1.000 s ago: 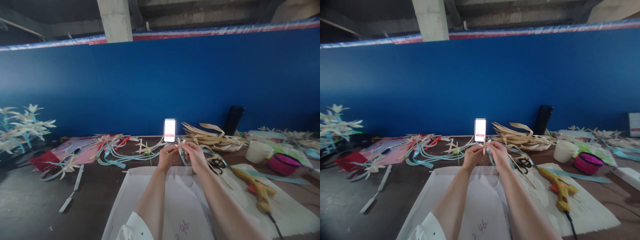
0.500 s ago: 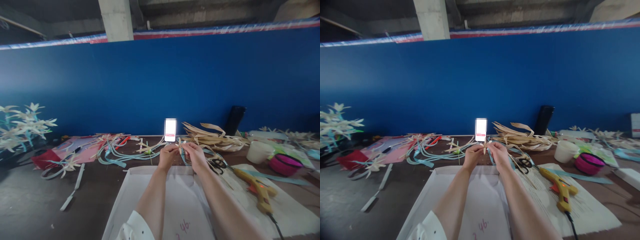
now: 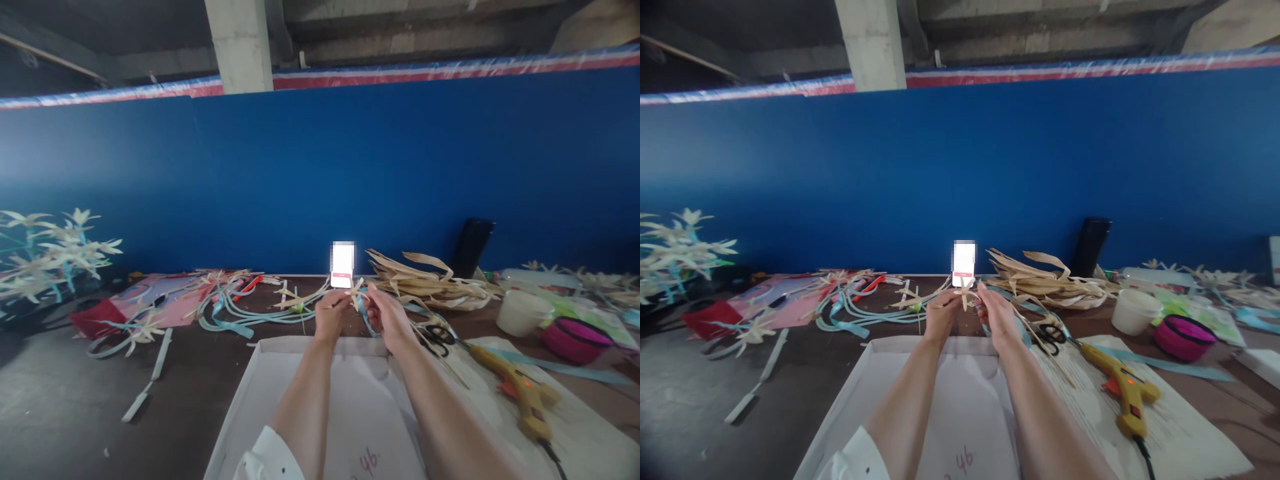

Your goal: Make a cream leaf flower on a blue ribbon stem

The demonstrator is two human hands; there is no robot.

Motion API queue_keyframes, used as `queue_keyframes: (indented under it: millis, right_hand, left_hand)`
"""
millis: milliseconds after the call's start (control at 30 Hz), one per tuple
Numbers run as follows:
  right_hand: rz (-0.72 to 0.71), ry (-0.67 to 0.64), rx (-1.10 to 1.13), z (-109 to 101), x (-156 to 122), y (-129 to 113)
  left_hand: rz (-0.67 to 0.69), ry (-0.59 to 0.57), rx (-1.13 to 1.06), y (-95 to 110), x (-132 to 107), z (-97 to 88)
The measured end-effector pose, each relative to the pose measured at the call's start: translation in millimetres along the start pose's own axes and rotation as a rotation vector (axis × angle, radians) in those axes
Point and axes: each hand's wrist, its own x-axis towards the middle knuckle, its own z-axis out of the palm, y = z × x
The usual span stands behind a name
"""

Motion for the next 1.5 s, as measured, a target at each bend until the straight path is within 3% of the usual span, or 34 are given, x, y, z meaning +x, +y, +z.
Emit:
queue_keyframes:
  millis: [167, 633, 1033, 1300, 1500]
  right_hand:
    - [0.024, -0.050, 0.053, 0.5, -0.7, 2.2]
    - [-0.040, 0.002, 0.010, 2.9, -0.7, 1.8]
    - [-0.038, 0.026, -0.033, 4.1, -2.1, -0.5]
    - [-0.063, 0.041, 0.006, 6.6, -1.7, 0.8]
    - [-0.111, 0.236, 0.112, 6.7, 0.1, -1.8]
  left_hand:
    - [-0.040, 0.006, -0.002, 0.6, -0.4, 0.6]
    - [-0.095, -0.082, 0.043, 9.4, -3.7, 1.1]
    - [-0.184, -0.092, -0.055, 1.7, -3.0, 0.8]
    - [-0.232, -0.060, -0.087, 0.6, -2.2, 1.5]
    - [-0.333, 0.095, -0.279, 2.6, 2.6, -1.8]
